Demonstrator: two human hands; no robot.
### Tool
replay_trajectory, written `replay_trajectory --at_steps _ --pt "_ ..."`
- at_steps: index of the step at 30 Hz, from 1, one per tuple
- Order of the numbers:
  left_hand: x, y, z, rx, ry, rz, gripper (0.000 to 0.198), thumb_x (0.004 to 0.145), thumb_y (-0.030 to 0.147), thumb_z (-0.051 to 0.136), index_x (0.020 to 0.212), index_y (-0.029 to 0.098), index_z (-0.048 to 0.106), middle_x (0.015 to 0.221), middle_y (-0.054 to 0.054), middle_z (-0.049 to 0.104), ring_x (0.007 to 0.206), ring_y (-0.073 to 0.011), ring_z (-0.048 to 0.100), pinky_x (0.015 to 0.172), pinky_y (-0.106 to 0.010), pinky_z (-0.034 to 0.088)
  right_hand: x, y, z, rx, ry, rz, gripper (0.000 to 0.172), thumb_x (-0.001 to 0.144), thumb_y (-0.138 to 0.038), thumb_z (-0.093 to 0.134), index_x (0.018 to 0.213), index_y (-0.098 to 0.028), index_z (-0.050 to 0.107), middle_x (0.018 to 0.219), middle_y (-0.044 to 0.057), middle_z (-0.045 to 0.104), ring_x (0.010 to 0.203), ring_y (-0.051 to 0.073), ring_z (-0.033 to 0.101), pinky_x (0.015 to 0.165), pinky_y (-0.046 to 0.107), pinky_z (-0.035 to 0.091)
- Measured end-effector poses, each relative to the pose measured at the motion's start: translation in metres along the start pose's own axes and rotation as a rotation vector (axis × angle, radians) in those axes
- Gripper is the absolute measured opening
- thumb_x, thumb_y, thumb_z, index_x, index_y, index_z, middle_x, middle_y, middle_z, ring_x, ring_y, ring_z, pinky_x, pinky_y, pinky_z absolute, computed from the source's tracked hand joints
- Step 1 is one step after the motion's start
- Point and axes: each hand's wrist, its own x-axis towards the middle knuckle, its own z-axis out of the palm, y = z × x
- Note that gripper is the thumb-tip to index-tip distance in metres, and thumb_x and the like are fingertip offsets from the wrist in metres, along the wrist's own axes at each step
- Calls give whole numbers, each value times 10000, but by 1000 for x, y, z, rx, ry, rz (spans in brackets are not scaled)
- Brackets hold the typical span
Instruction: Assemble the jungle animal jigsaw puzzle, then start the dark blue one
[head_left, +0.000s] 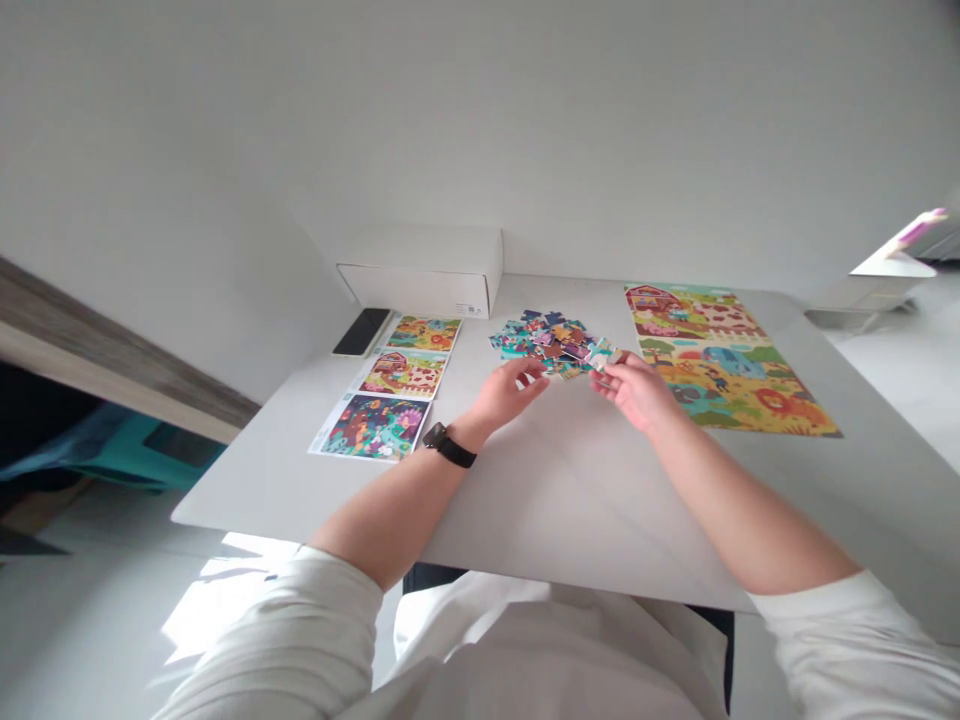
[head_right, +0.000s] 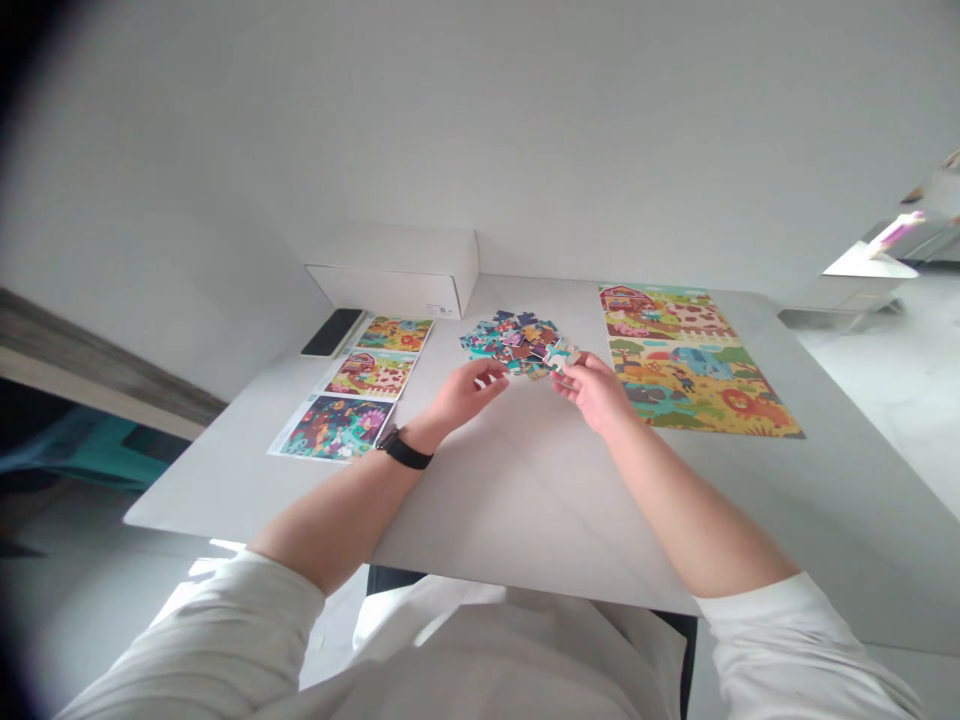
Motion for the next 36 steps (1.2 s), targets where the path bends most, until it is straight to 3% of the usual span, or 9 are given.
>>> replay_trajectory --at_steps 6,13,24,29,36 --pt "-9 18 20 -406 -79 -178 414 899 570 793 1007 178 714 887 -27 711 733 -117 596 703 -259 498 -19 19 24 -39 -90 108 464 611 -450 974 902 -264 665 907 -5 770 883 241 773 754 369 640" --pt "-8 20 14 -555 -84 -315 375 854 523 809 955 192 664 941 -34 720 701 -97 583 556 -204 420 -26 25 31 -70 -129 106 498 588 -465 1012 928 -266 706 894 -3 771 829 221 748 703 341 630" --pt "-10 25 13 -649 -86 -321 362 815 482 852 904 192 653 922 -30 698 708 -96 592 522 -180 428 -28 26 33 -128 -120 72 524 588 -520 1009 912 -254 695 848 -2 751 819 208 719 695 317 600" --pt "-6 19 11 -604 -51 -341 358 833 497 830 876 191 648 897 -29 674 699 -97 576 508 -179 415 -27 20 32 -144 -87 -1 503 686 -596 926 1000 -271 707 872 -7 741 811 200 708 650 293 575" --pt "-5 15 4 -561 -86 -366 354 829 497 832 842 193 652 911 -38 687 707 -104 594 508 -187 426 -24 14 26 -187 -116 -88 462 696 -499 898 1043 -275 691 790 -40 668 763 184 664 645 287 541"
